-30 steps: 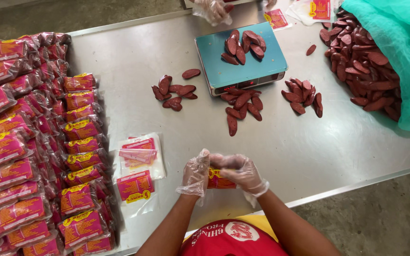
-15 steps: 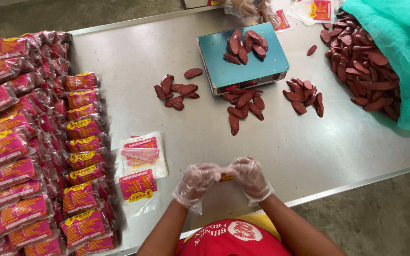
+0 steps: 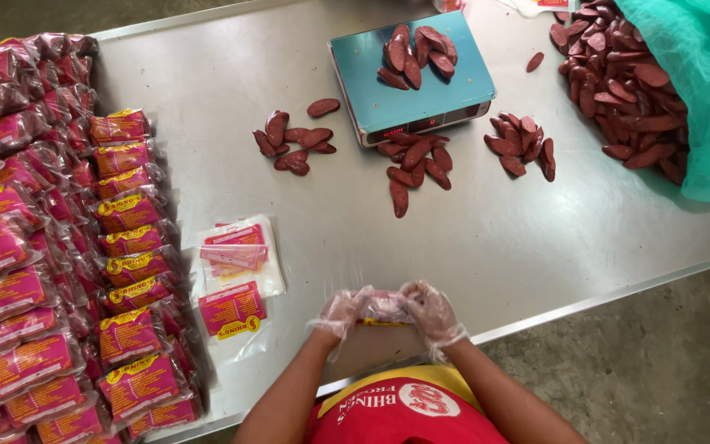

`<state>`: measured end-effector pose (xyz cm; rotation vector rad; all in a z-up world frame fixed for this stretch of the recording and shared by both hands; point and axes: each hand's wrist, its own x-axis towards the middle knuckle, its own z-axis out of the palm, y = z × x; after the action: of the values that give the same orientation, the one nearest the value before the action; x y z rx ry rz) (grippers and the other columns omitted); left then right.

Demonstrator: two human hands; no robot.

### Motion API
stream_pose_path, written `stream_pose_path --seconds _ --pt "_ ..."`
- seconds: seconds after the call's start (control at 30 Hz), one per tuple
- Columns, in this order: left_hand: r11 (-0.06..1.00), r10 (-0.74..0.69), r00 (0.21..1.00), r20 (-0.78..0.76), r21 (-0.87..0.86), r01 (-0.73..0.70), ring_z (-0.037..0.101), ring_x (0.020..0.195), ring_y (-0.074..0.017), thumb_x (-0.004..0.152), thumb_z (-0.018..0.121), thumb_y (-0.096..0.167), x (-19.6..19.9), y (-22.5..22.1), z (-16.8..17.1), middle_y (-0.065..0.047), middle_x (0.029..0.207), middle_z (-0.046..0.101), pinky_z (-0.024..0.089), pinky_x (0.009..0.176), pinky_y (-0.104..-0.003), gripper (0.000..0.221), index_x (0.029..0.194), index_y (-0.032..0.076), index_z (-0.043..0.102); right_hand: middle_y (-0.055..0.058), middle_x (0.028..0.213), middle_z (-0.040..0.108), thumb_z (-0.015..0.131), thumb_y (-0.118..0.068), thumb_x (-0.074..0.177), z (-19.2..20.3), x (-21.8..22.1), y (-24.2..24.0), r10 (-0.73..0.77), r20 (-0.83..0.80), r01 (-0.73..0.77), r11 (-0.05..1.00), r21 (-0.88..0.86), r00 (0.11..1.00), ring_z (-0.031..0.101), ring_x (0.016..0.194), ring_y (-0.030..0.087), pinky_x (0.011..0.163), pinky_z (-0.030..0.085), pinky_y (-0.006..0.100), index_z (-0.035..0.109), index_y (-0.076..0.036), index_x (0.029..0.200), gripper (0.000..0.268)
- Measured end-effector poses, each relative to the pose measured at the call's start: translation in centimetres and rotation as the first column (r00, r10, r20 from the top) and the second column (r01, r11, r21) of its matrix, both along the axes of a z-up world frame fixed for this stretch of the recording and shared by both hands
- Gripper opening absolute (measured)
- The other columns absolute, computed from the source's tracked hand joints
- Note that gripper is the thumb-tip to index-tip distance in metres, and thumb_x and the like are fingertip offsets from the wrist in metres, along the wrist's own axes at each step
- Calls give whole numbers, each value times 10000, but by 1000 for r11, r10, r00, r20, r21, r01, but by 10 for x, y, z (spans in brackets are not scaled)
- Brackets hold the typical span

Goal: The person places red sausage pieces into clear plastic bags on a stainless steel table. They pick up the sausages from a pile, insert them into the bags, and then place the filled bags onto a stack of completed packages. A digital scale is visible on the table, and another person is seen working in the background.

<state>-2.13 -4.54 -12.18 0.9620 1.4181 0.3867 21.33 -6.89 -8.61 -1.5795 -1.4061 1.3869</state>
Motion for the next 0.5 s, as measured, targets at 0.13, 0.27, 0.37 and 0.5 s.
stream_pose_path --seconds 0.13,0.27,0.37,0.5 --pt "866 -204 872 -444 334 373 635 894 -266 954 647 361 1 3 36 -127 1000 711 539 826 -418 287 1045 105 741 28 864 728 765 -128 900 30 -13 17 -187 -74 158 941 -298 979 645 720 83 617 557 250 712 -42 1016 154" --pt "822 54 872 -486 517 238 647 1064 -270 935 654 314 5 -13 73 -94 1170 691 536 960 -391 280 1169 168 701 78 883 744 756 -99 889 41 -16 27 -295 -135 201 860 -469 946 689 754 137 636 595 268 691 -29 1026 167" --pt "356 -52 872 -486 807 471 617 1152 -302 864 685 264 9 -27 86 -123 1243 674 507 1006 -419 437 1278 130 645 115 890 726 725 -87 891 33 -10 34 -318 -174 183 828 -530 932 695 752 174 607 596 274 690 -35 1052 173" --pt "244 -170 709 -684 668 703 636 1144 -287 863 662 184 20 -12 83 -120 1235 674 510 1008 -431 549 1398 83 597 88 1000 681 756 -18 883 13 -2 46 -512 -289 409 843 -350 809 660 821 146 694 579 270 693 -46 1139 265"
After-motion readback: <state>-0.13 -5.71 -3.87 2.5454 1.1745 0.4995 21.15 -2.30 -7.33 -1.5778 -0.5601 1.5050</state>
